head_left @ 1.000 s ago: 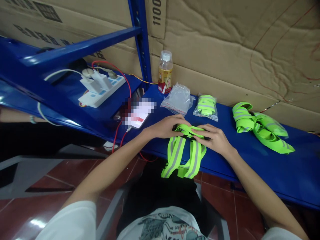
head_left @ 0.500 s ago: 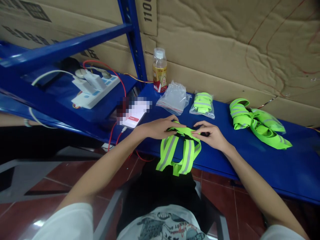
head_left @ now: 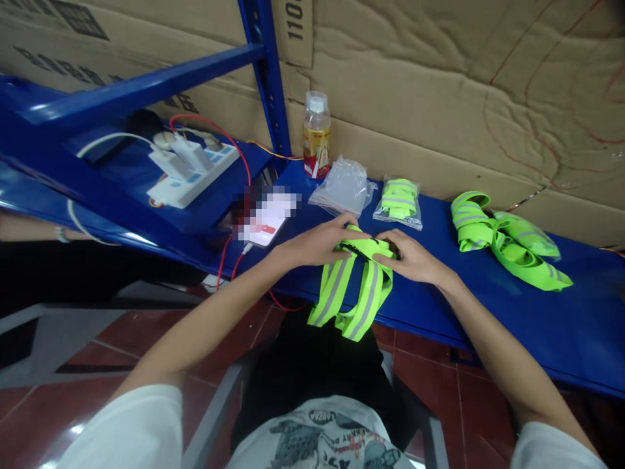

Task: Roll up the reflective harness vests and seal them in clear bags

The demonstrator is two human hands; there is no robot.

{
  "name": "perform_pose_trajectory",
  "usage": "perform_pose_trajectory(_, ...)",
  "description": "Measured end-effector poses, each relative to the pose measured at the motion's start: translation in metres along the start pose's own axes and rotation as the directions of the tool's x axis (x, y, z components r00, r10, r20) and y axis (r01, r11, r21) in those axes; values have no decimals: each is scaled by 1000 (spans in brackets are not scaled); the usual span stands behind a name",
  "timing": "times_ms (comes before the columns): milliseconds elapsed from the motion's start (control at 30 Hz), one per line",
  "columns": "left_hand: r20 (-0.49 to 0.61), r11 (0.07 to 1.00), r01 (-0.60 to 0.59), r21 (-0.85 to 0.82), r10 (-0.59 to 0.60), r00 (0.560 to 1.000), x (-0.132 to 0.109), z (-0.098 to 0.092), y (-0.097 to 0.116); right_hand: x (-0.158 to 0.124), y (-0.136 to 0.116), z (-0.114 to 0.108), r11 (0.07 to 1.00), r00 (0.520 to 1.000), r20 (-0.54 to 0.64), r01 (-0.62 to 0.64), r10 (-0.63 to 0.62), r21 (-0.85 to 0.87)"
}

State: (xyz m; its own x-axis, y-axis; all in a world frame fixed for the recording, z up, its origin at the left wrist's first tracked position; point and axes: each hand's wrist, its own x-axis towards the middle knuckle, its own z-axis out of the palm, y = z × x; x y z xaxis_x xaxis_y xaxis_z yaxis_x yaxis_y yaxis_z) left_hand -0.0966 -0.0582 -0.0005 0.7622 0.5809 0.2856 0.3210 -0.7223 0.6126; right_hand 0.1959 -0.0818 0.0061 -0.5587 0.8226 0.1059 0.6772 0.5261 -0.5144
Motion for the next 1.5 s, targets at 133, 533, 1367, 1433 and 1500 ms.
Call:
perform_pose_trajectory(133, -64, 998, -68, 8, 69, 996, 1, 6, -3, -1, 6, -3, 979, 999, 13, -54, 53, 196)
perform_pose_trajectory(533, -148, 988, 54, 144, -32, 988, 42, -1, 6, 0, 2, -16, 968, 973, -151, 143, -176, -207)
perform_pose_trajectory(1367, 28, 996, -86, 23, 86, 996, 53, -6, -25, -14, 17, -14, 984, 971, -179, 139, -157, -107)
perform_pose_trajectory(1433, 18, 998, -68, -2, 68, 998, 53, -3, -25, -14, 19, -13, 985, 969, -205, 115, -140, -129)
perform_pose_trajectory(1500, 9, 998, -58, -2, 58, 998, 53, -1, -25, -15, 20, -11, 968, 963, -197, 141, -183, -209)
